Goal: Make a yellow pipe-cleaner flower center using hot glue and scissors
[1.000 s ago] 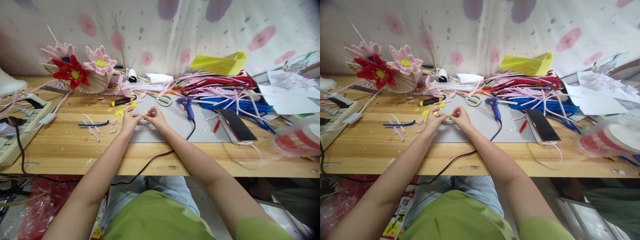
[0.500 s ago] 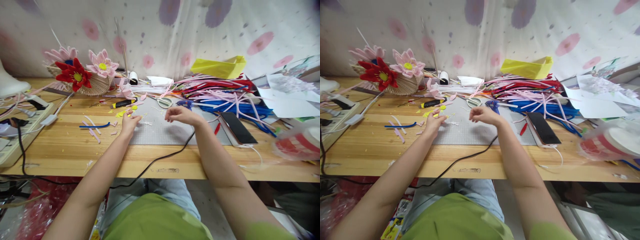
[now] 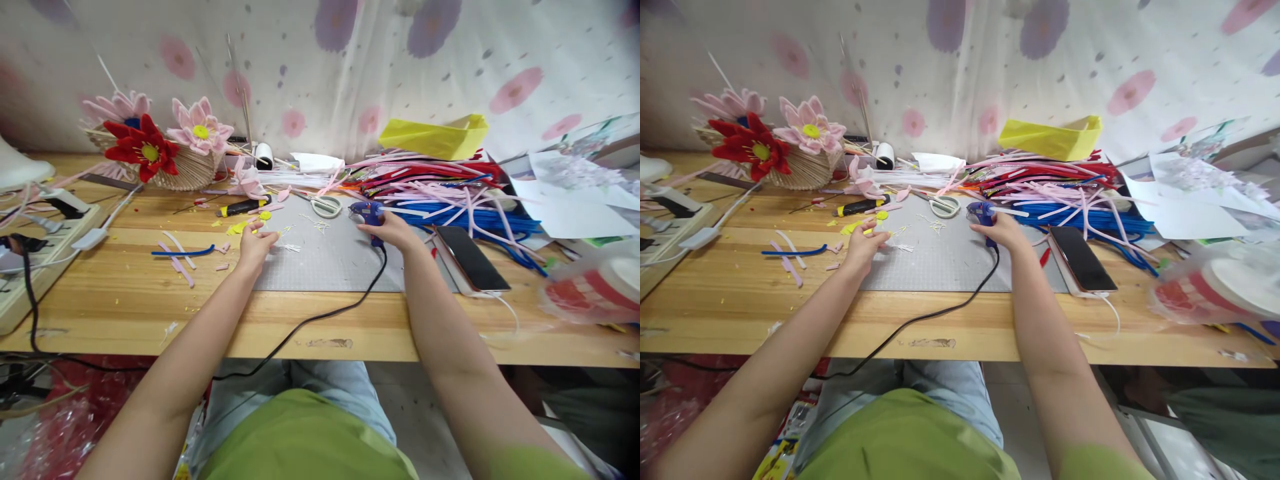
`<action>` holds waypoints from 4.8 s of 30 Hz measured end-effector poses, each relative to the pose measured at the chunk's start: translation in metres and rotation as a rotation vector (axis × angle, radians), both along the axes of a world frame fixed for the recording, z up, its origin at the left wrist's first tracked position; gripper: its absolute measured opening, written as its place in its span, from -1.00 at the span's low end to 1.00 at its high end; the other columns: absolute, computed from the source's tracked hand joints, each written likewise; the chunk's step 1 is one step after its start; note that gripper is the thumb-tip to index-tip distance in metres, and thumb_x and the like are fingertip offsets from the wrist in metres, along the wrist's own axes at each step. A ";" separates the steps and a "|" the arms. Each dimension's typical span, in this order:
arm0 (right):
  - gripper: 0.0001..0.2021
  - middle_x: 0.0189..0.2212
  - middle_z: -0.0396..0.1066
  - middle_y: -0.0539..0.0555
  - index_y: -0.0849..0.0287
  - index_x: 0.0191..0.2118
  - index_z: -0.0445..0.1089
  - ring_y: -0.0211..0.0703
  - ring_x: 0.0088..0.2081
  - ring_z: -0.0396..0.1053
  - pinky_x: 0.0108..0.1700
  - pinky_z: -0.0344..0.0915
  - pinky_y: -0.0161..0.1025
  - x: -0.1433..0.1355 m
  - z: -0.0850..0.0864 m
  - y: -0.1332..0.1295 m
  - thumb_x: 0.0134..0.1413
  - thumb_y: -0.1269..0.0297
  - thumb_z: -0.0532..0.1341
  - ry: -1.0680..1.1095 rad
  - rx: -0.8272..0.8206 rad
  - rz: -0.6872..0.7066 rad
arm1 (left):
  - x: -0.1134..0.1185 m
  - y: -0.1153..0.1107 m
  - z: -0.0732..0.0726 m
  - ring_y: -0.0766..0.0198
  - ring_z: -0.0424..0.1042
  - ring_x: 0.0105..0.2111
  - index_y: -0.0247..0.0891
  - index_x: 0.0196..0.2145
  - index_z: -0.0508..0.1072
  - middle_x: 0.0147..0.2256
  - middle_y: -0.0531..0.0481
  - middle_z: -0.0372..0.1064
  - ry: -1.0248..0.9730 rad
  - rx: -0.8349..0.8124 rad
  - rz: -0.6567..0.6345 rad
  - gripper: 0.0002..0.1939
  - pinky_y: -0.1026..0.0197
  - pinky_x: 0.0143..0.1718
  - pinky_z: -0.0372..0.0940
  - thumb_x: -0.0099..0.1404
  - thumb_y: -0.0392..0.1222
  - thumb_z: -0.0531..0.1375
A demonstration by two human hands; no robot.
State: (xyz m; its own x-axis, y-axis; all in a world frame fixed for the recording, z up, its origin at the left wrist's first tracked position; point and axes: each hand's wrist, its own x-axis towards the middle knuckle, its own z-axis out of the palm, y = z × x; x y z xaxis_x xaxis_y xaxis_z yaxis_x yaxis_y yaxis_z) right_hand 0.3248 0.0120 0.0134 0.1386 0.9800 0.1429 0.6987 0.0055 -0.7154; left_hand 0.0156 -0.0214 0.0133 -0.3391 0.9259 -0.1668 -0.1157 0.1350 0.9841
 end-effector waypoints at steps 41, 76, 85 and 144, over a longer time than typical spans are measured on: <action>-0.55 -0.38 0.47 0.03 0.23 -0.15 0.49 -0.25 -0.40 0.32 -0.27 0.23 -0.28 -0.102 -0.001 -0.040 -0.09 -0.02 0.27 0.309 -0.101 0.534 | -0.001 0.000 0.000 0.33 0.37 -0.46 -0.25 -0.25 0.23 -0.48 0.07 0.36 0.035 -0.041 -0.033 -0.54 0.28 -0.42 0.24 -0.11 -0.37 0.33; -0.52 -0.37 0.45 0.03 0.25 -0.12 0.47 -0.25 -0.38 0.30 -0.25 0.22 -0.28 -0.101 0.002 -0.040 -0.08 -0.01 0.26 0.270 -0.097 0.524 | 0.000 -0.001 0.002 0.32 0.36 -0.49 -0.27 -0.25 0.25 -0.52 0.08 0.36 0.084 -0.063 -0.061 -0.53 0.27 -0.43 0.23 -0.16 -0.34 0.31; -0.53 -0.31 0.48 0.07 0.25 -0.12 0.46 -0.19 -0.32 0.36 -0.19 0.26 -0.24 -0.099 -0.002 -0.039 -0.08 -0.01 0.27 0.283 -0.119 0.568 | -0.001 0.000 0.002 0.34 0.35 -0.51 -0.26 -0.25 0.24 -0.51 0.08 0.35 0.066 -0.063 -0.054 -0.54 0.29 -0.45 0.21 -0.14 -0.33 0.31; -0.51 -0.63 0.28 0.04 0.13 -0.59 0.24 -0.17 -0.51 0.23 -0.41 0.09 -0.22 0.013 0.038 -0.036 -0.28 -0.25 0.28 -0.430 -0.323 -0.064 | -0.003 -0.004 0.000 0.38 0.39 -0.47 -0.25 -0.07 0.31 -0.49 0.12 0.39 -0.035 0.066 -0.057 -0.41 0.28 -0.31 0.28 -0.13 -0.30 0.31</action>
